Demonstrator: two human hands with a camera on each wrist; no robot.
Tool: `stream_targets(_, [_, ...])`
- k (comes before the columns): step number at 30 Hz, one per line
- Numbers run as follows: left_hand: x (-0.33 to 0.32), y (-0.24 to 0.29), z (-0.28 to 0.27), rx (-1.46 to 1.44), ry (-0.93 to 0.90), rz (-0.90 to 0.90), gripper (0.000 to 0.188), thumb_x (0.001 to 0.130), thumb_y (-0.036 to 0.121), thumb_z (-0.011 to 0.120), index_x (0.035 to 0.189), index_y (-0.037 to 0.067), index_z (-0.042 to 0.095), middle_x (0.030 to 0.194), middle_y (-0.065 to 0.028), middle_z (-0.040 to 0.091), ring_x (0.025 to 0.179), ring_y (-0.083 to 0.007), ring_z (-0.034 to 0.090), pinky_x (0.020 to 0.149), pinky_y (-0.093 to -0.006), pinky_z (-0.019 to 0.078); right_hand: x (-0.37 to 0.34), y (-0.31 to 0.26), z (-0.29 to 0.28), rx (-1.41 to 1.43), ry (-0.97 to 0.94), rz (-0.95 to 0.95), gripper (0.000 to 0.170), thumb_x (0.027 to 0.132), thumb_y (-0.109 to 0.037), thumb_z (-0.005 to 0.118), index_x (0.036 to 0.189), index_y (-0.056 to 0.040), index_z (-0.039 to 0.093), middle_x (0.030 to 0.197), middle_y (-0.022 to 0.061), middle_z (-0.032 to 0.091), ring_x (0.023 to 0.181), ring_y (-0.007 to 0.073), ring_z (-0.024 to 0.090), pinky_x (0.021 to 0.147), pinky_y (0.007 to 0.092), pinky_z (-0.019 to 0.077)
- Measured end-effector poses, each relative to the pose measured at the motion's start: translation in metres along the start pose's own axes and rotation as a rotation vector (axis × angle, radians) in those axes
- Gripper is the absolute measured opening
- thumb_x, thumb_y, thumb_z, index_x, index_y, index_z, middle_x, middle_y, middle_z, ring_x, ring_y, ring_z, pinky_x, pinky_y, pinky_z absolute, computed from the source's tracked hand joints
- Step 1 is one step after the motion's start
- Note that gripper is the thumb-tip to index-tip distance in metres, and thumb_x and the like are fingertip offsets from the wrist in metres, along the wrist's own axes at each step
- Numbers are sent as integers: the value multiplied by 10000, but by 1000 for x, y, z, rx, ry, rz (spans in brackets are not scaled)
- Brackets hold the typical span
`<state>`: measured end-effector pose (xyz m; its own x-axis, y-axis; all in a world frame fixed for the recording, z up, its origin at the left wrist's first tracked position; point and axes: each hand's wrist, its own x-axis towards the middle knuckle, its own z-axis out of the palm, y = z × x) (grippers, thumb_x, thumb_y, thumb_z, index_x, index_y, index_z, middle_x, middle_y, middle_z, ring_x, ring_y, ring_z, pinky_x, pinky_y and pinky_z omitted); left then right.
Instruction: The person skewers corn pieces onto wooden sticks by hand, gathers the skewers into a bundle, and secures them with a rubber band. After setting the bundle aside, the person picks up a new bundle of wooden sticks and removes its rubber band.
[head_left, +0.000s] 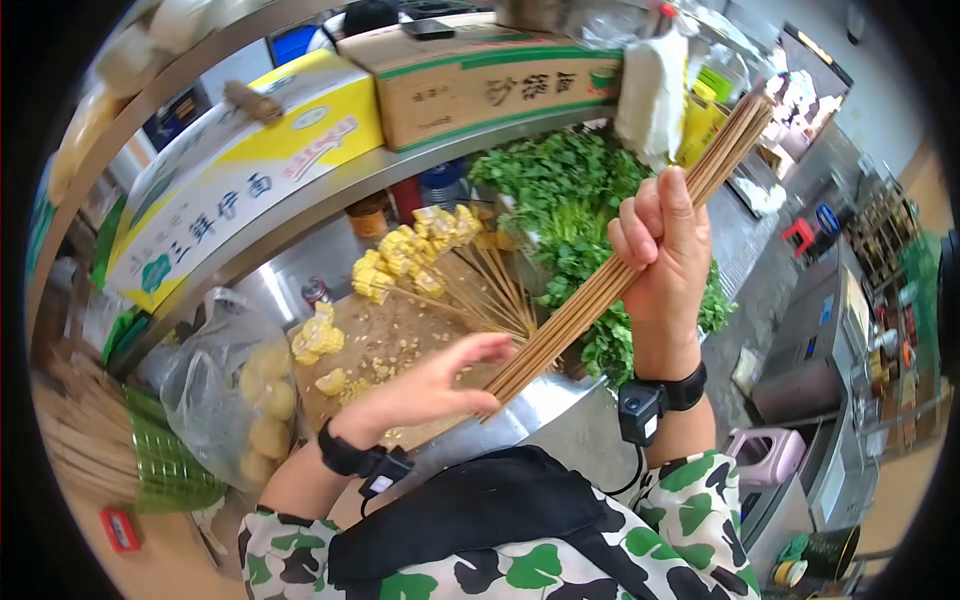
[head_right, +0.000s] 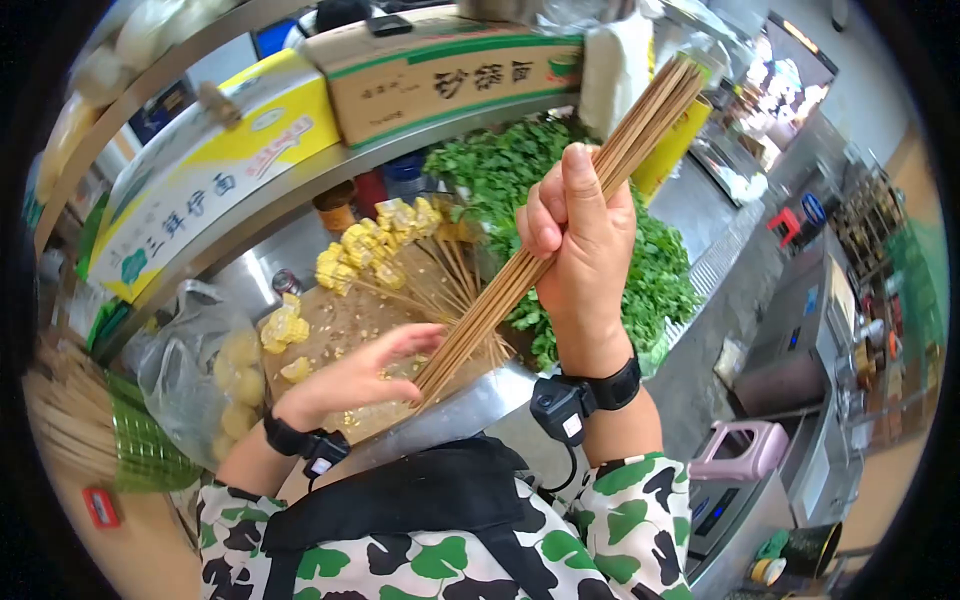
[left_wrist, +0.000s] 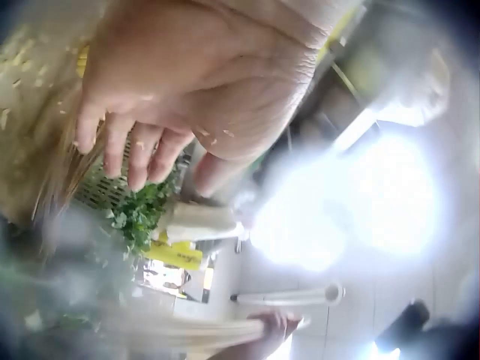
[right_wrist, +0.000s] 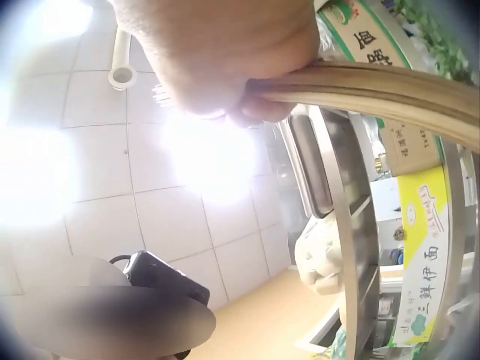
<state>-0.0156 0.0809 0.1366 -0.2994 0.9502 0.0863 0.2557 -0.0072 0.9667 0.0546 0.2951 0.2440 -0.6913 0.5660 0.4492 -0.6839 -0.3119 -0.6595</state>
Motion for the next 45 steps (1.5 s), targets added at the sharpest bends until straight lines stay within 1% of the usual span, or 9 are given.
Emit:
stream_targets(6, [-20,-30,29,-376,-158,-223,310,912,154,550,1166,43,410,739,11,444,538,-73,458,466,-198,418,-16,44,23,2,-32,139,161,922,-213,538,857,-106,437,593,-24,385,430,70,386,398,208,321])
stream_targets(11, [-29,-53,35,-697,-70,-208,264,944,331,487,969,73,437,647,25,427,537,-81,438,496,-218,398,-69,104,26,-110,-188,659,182,885,-207,594,902,-91,455,581,-16,407,446,100,430,421,221,368])
stream_targets(15, [-42,-60,30,-310,31,-112,341,911,349,542,1037,38,481,887,-60,568,818,-175,566,712,-303,474,-78,126,16,0,-229,1016,162,894,-181,584,901,-77,460,560,-17,397,438,97,413,408,223,345])
stream_targets(18, [-65,-33,11,623,210,129,335,862,295,604,1062,43,512,979,-82,556,921,-238,560,814,-345,463,-60,123,7,-533,-629,1132,150,903,-170,565,817,-70,496,563,-15,444,424,79,407,381,217,312])
stream_targets(23, [-74,11,-1,1207,386,448,395,765,128,526,1151,46,525,967,-139,608,921,-237,614,738,-392,508,-108,155,-33,-1106,-1409,521,292,805,-231,610,1029,-45,590,960,185,632,886,391,587,767,429,470])
stream_targets(26, [-86,-21,12,1090,-48,-407,364,772,104,512,1128,32,530,759,-155,635,770,-276,660,614,-389,522,-129,137,-3,-1347,-1490,611,287,783,-217,621,1005,-37,595,916,210,630,880,384,598,756,455,473])
stream_targets(28, [-99,-62,16,988,38,-240,228,769,126,563,979,50,518,655,-181,591,629,-357,612,555,-437,487,-128,129,-8,-1345,-1569,651,312,804,-219,617,1059,-54,544,915,204,628,898,390,589,750,456,467])
stream_targets(41, [-60,-42,45,660,-243,-270,322,813,276,640,979,32,511,802,-241,583,744,-419,572,614,-450,448,-172,105,-54,-1467,-1263,663,246,730,-160,621,935,-31,578,792,190,639,794,368,625,664,430,494])
stream_targets(45, [-42,-69,64,300,-437,-121,329,863,209,593,1097,6,480,741,-150,581,679,-324,576,598,-408,456,-184,41,-75,-1088,-735,686,395,778,-335,677,995,-35,541,837,153,622,816,278,610,690,354,480])
